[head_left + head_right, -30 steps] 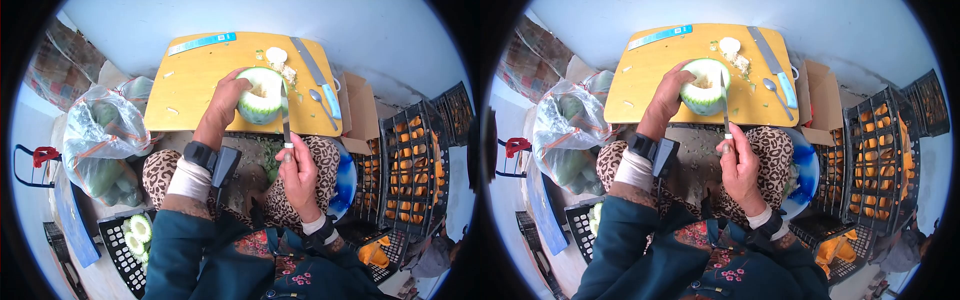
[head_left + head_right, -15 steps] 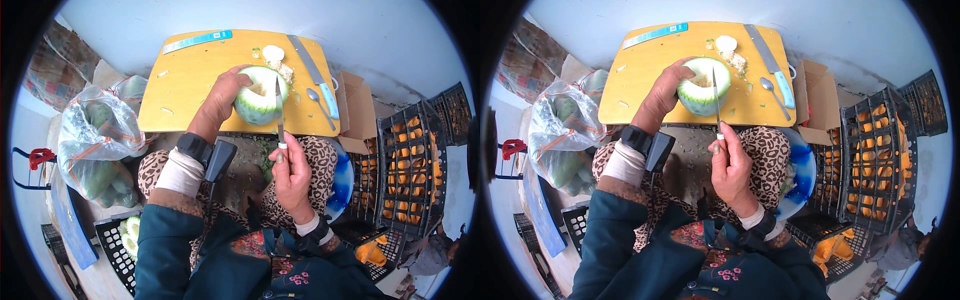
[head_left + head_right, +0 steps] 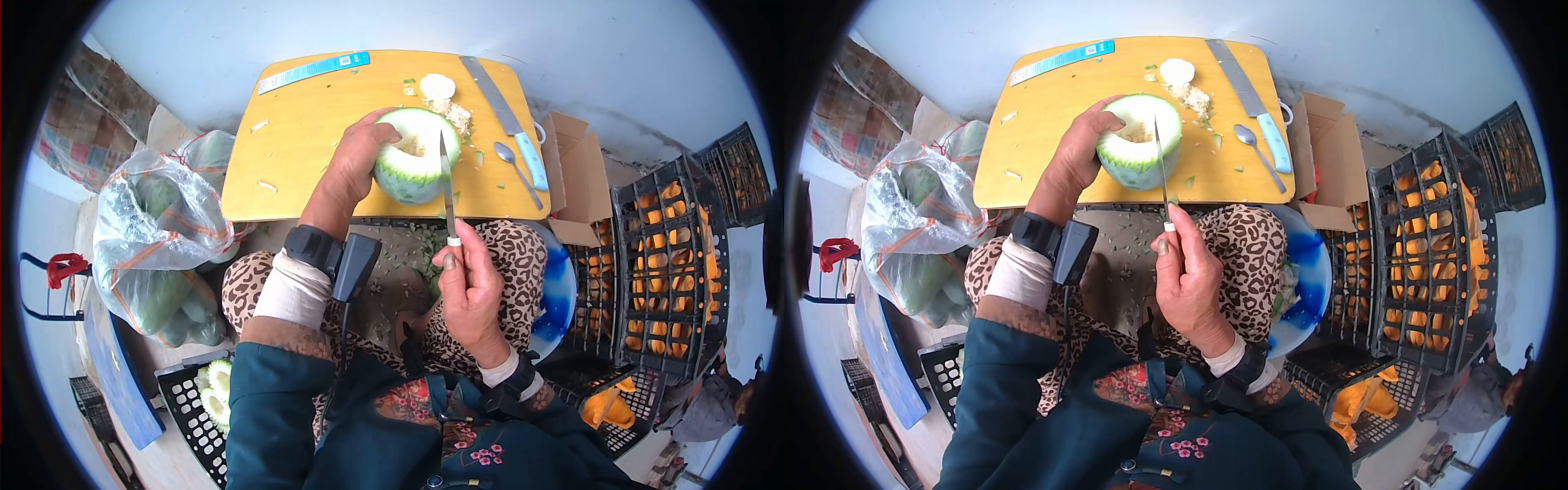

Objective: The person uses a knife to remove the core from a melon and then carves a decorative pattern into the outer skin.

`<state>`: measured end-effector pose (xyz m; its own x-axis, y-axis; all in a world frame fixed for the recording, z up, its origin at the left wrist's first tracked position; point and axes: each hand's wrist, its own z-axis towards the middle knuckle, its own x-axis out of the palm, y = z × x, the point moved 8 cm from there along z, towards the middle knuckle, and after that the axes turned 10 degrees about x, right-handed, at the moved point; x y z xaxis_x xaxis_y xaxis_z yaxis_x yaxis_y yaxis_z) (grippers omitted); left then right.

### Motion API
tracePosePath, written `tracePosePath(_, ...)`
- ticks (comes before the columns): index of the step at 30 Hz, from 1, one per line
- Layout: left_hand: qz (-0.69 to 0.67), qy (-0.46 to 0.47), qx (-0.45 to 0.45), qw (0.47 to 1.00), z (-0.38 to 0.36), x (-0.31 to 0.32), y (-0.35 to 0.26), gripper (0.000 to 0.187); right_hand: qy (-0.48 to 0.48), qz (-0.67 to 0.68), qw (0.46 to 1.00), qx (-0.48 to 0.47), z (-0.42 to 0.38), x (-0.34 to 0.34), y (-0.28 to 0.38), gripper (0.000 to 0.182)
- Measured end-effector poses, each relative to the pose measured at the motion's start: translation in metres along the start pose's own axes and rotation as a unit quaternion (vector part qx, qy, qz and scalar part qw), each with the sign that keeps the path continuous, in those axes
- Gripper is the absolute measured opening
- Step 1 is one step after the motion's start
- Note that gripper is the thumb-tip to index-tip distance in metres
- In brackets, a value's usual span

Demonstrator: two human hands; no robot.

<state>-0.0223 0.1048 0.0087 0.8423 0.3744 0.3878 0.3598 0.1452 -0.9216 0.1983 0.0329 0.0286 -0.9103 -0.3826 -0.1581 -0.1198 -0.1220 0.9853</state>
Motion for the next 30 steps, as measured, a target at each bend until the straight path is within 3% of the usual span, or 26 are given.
tracePosePath(30,0.012,-0.012,0.005,1.0,0.0,0.001,0.003,0.05,-0.038,-0.048,0.998,-0.026,-0.007,-0.001,0.014,0.038)
